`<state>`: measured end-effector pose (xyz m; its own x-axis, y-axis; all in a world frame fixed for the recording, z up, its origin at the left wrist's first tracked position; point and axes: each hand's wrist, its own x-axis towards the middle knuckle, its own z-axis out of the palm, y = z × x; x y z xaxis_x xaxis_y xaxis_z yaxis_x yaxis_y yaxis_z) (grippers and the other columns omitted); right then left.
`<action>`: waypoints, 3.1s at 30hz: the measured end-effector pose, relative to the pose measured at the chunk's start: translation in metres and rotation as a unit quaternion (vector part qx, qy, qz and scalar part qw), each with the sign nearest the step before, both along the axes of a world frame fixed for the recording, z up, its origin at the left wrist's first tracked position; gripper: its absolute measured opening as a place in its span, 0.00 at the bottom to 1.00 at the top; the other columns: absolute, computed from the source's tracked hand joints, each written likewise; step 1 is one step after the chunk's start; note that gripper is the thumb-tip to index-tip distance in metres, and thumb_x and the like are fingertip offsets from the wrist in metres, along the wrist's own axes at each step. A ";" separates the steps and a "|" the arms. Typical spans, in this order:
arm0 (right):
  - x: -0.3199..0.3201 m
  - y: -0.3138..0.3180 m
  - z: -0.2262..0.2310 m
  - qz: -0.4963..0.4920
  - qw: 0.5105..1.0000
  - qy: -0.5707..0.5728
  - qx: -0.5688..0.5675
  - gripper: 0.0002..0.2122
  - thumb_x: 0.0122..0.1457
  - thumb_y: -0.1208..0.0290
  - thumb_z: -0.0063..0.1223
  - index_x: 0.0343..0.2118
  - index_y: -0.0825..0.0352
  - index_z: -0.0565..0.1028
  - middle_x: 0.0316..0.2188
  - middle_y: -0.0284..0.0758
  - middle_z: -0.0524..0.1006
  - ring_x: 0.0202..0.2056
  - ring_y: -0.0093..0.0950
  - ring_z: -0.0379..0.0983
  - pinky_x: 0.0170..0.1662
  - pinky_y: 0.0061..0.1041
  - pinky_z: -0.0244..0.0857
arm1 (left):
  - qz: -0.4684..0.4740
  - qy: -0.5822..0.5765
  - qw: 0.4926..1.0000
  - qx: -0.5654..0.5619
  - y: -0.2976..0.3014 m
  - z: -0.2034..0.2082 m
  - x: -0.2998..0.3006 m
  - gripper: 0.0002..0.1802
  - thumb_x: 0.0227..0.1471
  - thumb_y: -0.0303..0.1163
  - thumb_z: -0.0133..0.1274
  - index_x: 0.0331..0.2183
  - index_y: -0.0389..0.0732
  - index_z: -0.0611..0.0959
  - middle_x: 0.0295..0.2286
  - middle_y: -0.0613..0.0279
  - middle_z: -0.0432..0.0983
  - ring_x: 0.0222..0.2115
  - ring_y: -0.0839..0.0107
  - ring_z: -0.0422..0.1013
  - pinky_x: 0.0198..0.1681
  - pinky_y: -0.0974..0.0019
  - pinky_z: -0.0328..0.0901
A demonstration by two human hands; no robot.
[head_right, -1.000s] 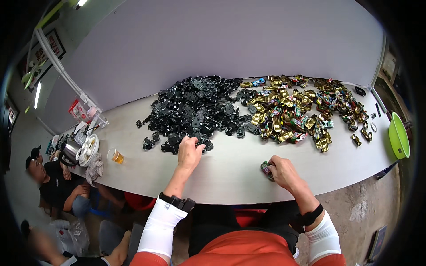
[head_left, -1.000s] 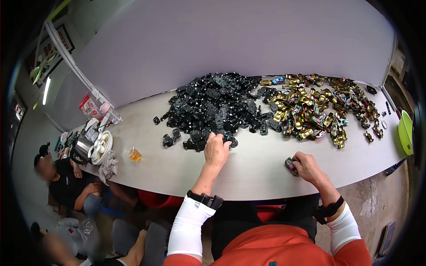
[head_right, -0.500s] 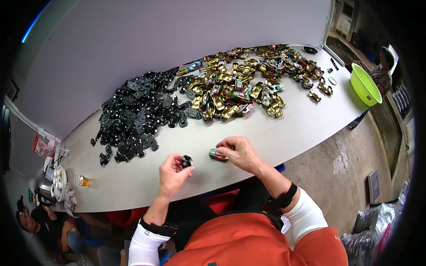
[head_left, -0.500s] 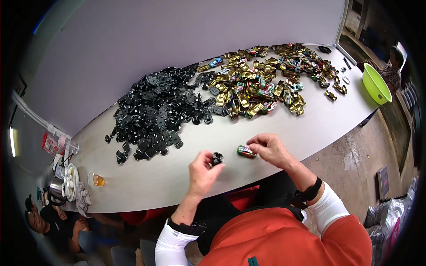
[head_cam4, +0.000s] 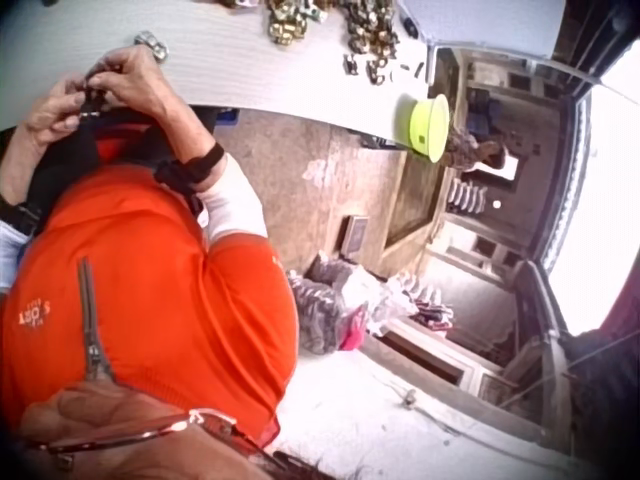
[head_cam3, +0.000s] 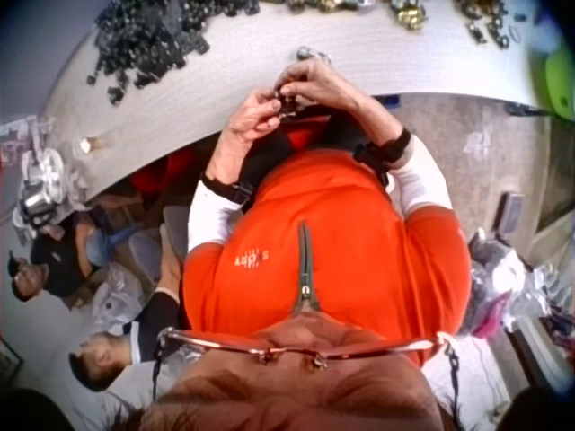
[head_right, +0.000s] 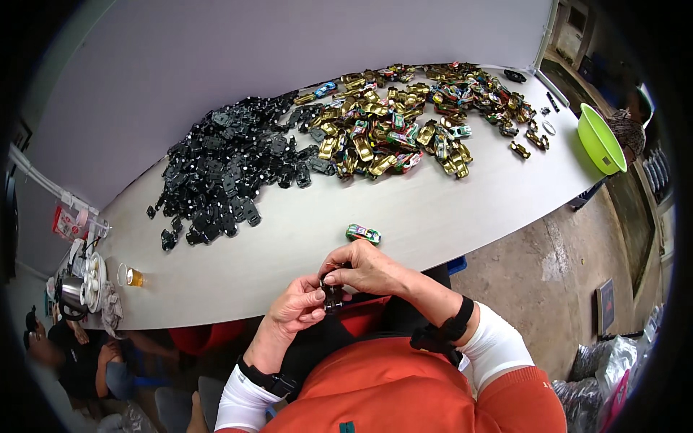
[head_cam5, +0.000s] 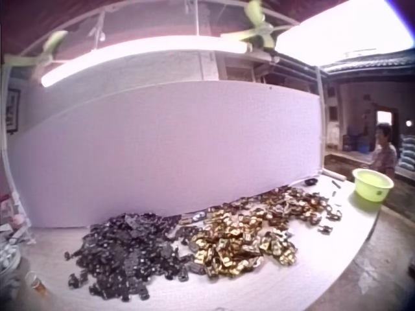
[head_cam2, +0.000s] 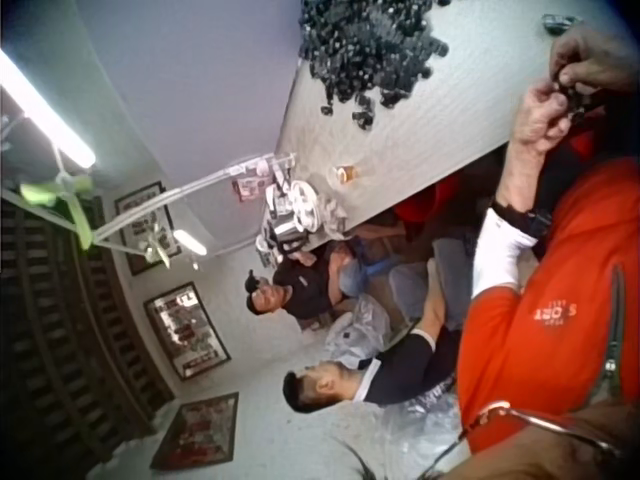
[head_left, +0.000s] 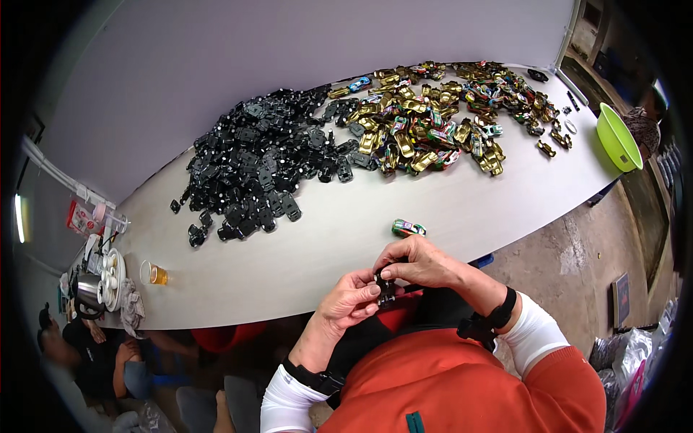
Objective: The person assembles small toy cars by hand at a table. They pick up a black chassis and a colored body, fit them together, and place the completed unit on the table. The process is repeated with different colored bodies throughout the clip.
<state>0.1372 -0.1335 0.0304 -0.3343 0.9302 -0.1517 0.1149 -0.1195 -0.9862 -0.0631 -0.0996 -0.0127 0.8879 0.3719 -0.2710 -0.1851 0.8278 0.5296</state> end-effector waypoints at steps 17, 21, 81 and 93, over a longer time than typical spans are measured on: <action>0.033 0.031 -0.014 -0.091 0.837 -0.495 0.212 0.10 0.44 0.72 0.60 0.27 0.71 0.74 0.28 0.39 0.72 0.27 0.36 0.71 0.31 0.32 0.65 | 0.147 -0.081 0.984 0.052 -0.004 0.003 0.004 0.15 0.50 0.26 0.53 0.41 0.34 0.73 0.36 0.52 0.72 0.20 0.75 0.68 0.12 0.83 0.58; 0.013 0.009 0.003 -0.156 0.983 -0.033 0.088 0.07 0.52 0.75 0.54 0.31 0.70 0.70 0.24 0.33 0.70 0.22 0.20 0.67 0.25 0.21 0.62 | 0.230 -0.084 0.965 0.091 0.002 0.002 -0.003 0.16 0.50 0.28 0.53 0.42 0.35 0.72 0.35 0.52 0.72 0.21 0.74 0.68 0.13 0.82 0.59; -0.022 -0.027 0.039 -0.060 0.908 -0.217 0.355 0.22 0.45 0.83 0.56 0.46 0.63 0.67 0.25 0.38 0.64 0.24 0.33 0.67 0.25 0.29 0.64 | 0.226 -0.054 0.903 0.361 0.006 0.025 0.012 0.15 0.39 0.18 0.59 0.35 0.33 0.79 0.30 0.64 0.70 0.31 0.76 0.70 0.33 0.74 0.71; -0.019 -0.026 0.024 -0.133 0.873 -0.225 0.412 0.25 0.43 0.83 0.58 0.48 0.62 0.70 0.23 0.35 0.65 0.22 0.28 0.66 0.23 0.25 0.63 | 0.282 0.107 0.817 0.491 -0.022 0.042 0.026 0.22 0.50 0.29 0.53 0.46 0.30 0.70 0.34 0.63 0.64 0.34 0.75 0.64 0.38 0.76 0.62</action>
